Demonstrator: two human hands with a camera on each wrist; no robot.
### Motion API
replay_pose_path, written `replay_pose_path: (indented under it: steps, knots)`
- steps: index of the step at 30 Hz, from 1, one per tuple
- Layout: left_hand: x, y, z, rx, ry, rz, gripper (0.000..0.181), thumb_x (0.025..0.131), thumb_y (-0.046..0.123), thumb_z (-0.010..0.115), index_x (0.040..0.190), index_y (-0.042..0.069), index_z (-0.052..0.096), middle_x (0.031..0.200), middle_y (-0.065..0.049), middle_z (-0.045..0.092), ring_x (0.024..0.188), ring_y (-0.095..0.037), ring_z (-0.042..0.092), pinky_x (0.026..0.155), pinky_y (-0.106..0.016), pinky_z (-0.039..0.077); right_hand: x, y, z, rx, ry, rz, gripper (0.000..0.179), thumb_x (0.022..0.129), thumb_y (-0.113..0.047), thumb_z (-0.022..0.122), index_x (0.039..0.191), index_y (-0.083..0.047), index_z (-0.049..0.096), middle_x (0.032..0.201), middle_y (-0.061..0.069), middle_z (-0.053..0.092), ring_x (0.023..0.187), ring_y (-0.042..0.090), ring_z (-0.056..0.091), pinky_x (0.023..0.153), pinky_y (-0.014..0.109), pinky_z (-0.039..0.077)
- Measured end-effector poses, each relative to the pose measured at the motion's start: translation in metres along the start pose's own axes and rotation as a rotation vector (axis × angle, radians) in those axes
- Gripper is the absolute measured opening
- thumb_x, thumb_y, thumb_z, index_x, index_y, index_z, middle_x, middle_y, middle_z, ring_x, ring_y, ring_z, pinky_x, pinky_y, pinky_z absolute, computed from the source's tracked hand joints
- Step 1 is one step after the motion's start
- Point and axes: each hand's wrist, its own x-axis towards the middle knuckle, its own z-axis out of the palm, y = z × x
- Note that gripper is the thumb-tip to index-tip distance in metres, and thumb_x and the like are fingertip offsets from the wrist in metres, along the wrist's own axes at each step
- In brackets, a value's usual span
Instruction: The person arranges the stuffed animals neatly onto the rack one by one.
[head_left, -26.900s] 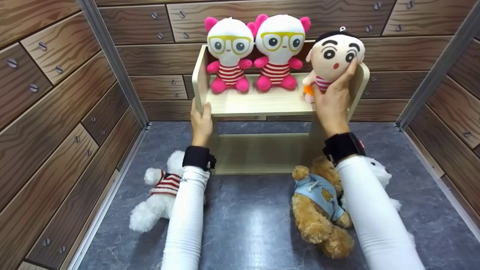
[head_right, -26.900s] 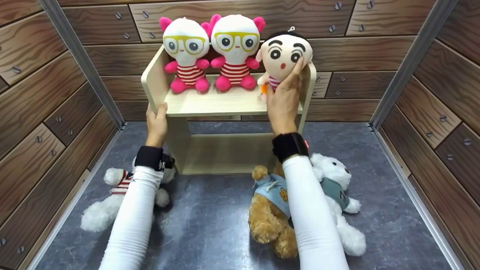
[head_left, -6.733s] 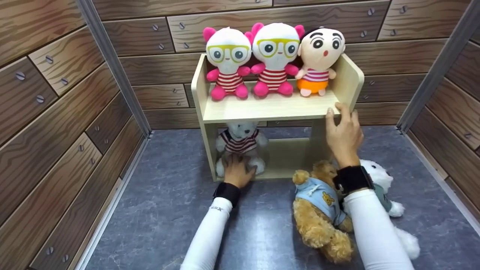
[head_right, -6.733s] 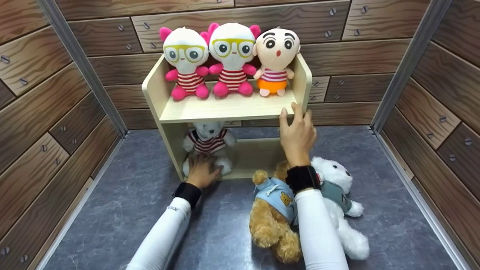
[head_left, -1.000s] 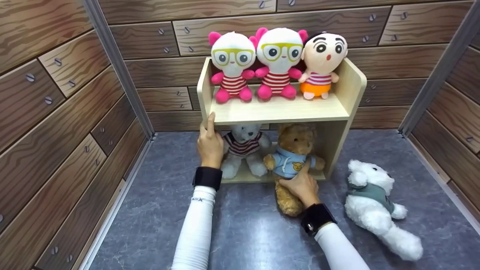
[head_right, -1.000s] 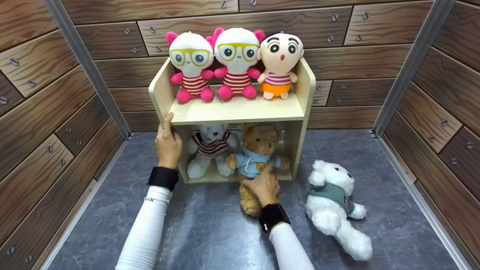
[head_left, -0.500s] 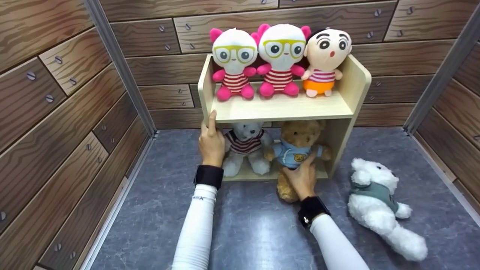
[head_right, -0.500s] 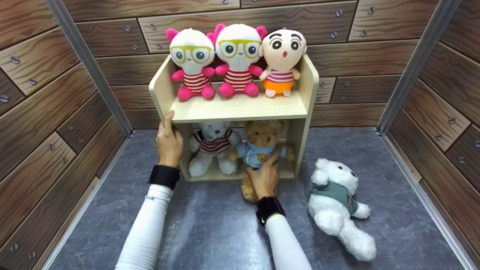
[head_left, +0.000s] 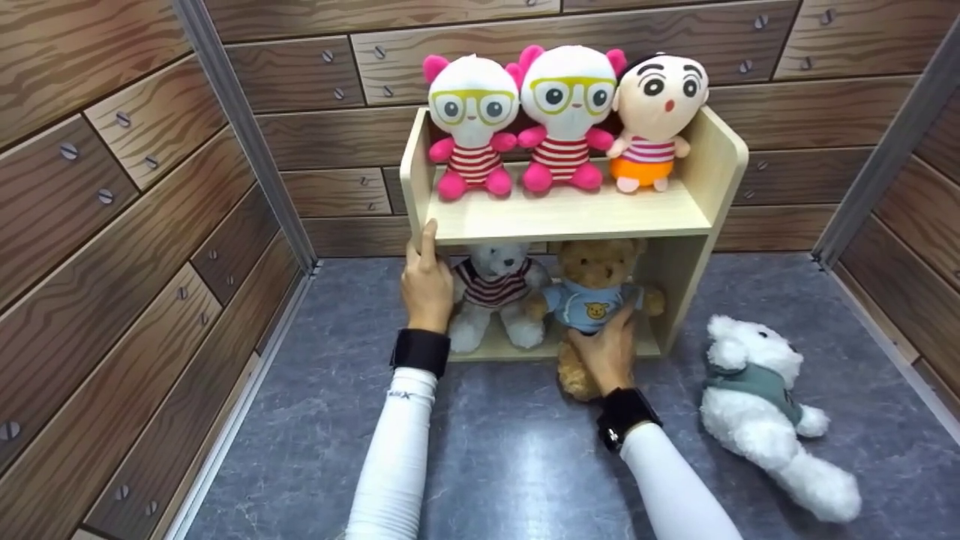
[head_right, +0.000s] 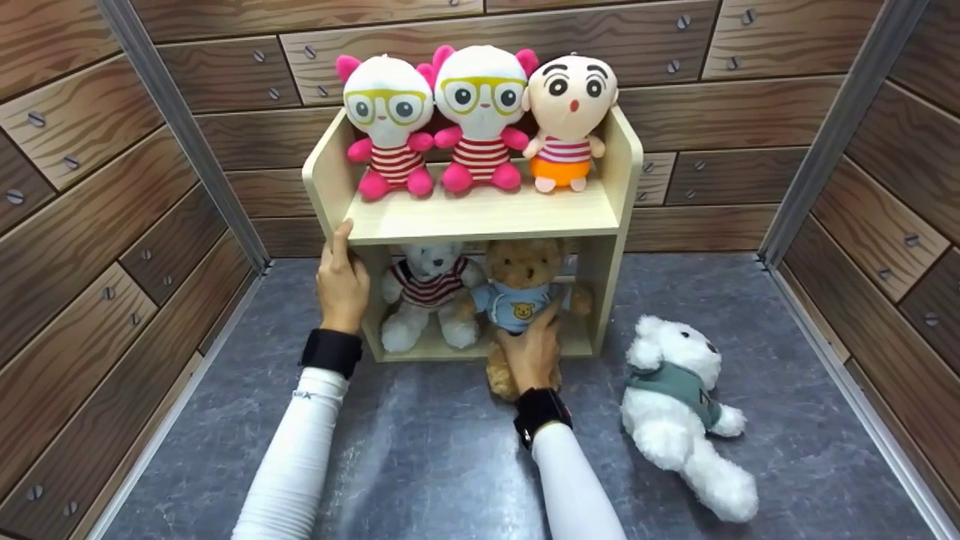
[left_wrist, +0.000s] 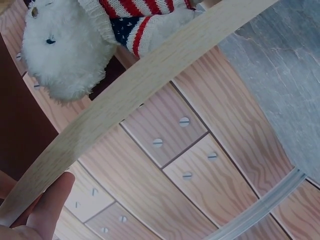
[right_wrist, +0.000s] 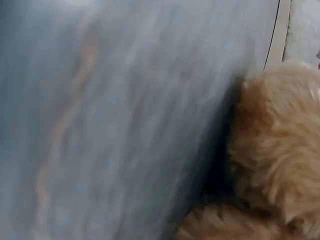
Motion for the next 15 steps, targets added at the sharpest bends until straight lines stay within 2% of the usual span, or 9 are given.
replay_pose_path:
  steps: [4,7,11,15]
  knots:
    - [0.000,-0.001,-0.001,-0.004,0.012,0.027,0.065,0.082,-0.010,0.059,0.139,0.020,0.049,0.123,-0.024,0.060,0.073,-0.045,0.067,0.059,-0.050,0.055,0.008,0.000,-0.001,0.030,0.021,0.025,0.126,0.076,-0.027,0.085,0.157,0.004,-0.006,0.139,0.045,0.039,0.126,0.055,0.046,0.106,0.059,0.038]
    - [0.001,-0.002,-0.001,-0.002,0.029,0.045,0.065,0.081,-0.010,0.059,0.139,0.019,0.050,0.123,-0.024,0.060,0.073,-0.046,0.066,0.058,-0.051,0.055,0.014,-0.003,-0.002,0.003,0.024,0.029,0.116,0.080,-0.027,0.081,0.155,0.008,0.000,0.130,0.044,0.049,0.119,0.055,0.052,0.101,0.059,0.041]
    - [0.001,-0.002,0.000,0.001,0.041,0.044,0.065,0.081,-0.009,0.059,0.138,0.019,0.051,0.123,-0.023,0.060,0.074,-0.046,0.067,0.059,-0.052,0.055,0.018,-0.011,-0.001,-0.064,-0.043,0.005,0.104,0.082,-0.029,0.077,0.153,0.011,0.012,0.120,0.042,0.056,0.109,0.056,0.057,0.091,0.062,0.046]
    - [0.000,-0.001,0.001,0.003,0.030,0.031,0.065,0.080,-0.009,0.060,0.139,0.020,0.051,0.124,-0.024,0.060,0.074,-0.046,0.067,0.059,-0.051,0.056,0.017,-0.014,0.003,-0.079,-0.112,-0.017,0.102,0.081,-0.028,0.078,0.153,0.010,0.015,0.129,0.045,0.047,0.116,0.058,0.052,0.096,0.063,0.044]
